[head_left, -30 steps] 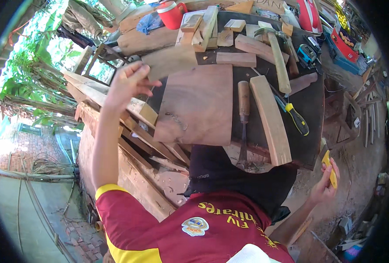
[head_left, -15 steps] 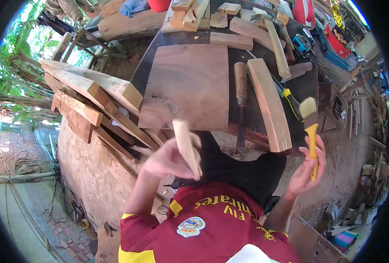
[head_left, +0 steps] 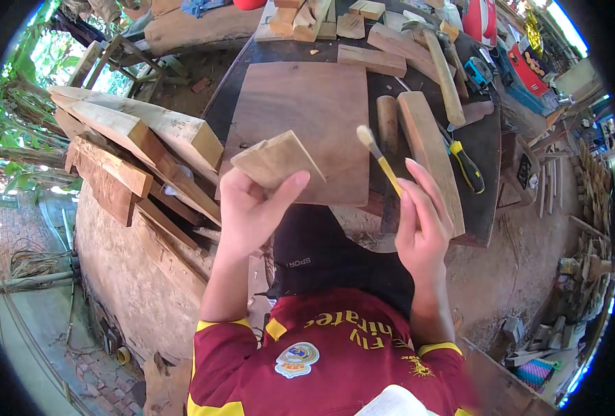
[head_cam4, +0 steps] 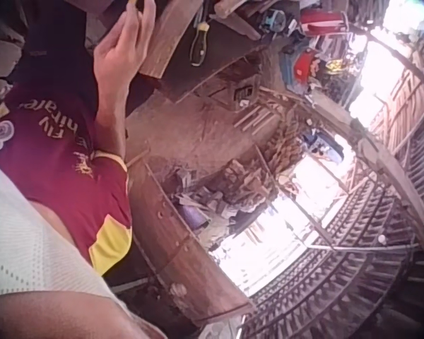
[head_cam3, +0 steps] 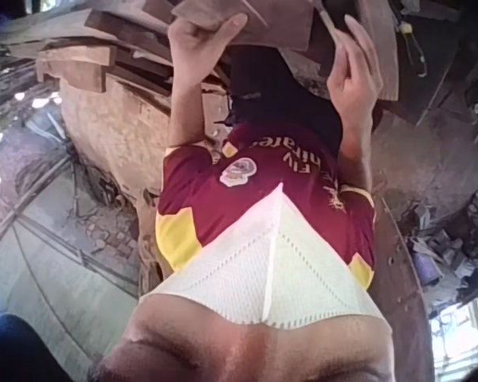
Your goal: The person uses a wooden mallet and a chisel to carve and shape a small rectangular block of wood. They repeatedly strike the chisel to remove material, then switch to a brush to sweep away wood shavings. The person continues to refine the wood block's edges and surfaces using the chisel and mallet throughout the clip.
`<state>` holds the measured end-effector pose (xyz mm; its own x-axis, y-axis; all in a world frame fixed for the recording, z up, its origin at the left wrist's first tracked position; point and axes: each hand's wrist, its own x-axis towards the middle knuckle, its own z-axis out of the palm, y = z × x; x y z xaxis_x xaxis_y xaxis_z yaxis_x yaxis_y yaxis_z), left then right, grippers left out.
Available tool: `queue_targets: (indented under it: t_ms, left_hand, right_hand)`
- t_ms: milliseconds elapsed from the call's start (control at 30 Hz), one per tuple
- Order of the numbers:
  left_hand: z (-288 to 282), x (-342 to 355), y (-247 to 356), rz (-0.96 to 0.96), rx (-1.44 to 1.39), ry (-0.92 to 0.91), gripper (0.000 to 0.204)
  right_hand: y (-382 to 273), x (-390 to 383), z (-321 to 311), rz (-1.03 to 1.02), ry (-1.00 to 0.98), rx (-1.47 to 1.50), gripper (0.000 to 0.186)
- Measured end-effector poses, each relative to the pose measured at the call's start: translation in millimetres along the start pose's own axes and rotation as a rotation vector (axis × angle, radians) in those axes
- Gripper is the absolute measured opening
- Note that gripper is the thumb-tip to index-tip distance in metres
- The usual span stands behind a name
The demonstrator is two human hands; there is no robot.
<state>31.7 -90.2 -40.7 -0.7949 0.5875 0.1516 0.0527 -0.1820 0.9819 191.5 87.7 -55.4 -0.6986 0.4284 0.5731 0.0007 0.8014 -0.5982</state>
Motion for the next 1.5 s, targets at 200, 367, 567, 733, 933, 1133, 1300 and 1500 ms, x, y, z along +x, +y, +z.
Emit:
queue_targets:
  t_ms: [200, 367, 567, 733, 933, 1133, 1300, 1500]
  left_hand:
    - [8.3, 29.3, -10.7, 0.092, 0.124, 0.033, 0.022]
    - [11.1, 36.2, -26.2, 0.088, 0.183, -0.014, 0.022]
    - [12.0, 32.9, -33.6, 0.102, 0.121, 0.022, 0.016]
    - [15.6, 30.0, -35.1, 0.103, 0.141, 0.069, 0.015]
    - [16.8, 31.9, -35.7, 0.145, 0.225, 0.107, 0.011]
    - [15.9, 14.6, -32.9, 0.665, 0.874, 0.055, 0.03]
    - [17.8, -1.9, -31.7, 0.539, 1.028, -0.111, 0.042]
    - [31.0, -18.4, -15.6, 0.305, 1.166, -0.197, 0.065]
  right_hand:
    - [3.1, -1.0, 21.2, 0.11, -0.138, -0.136, 0.027]
    - [9.2, -8.8, 42.7, 0.097, -0.111, -0.166, 0.031]
    - [9.6, 10.2, 52.4, 0.127, -0.202, -0.188, 0.043]
    - [11.1, 31.0, 43.4, 0.116, -0.417, -0.389, 0.058]
    - [14.2, 26.3, 31.6, 0.074, -0.284, -0.286, 0.051]
    - [13.1, -5.3, 25.4, 0.181, -0.161, -0.147, 0.044]
    - [14.8, -19.7, 17.8, 0.173, -0.13, -0.131, 0.042]
    - [11.5, -37.2, -0.9, 0.312, -0.061, -0.023, 0.052]
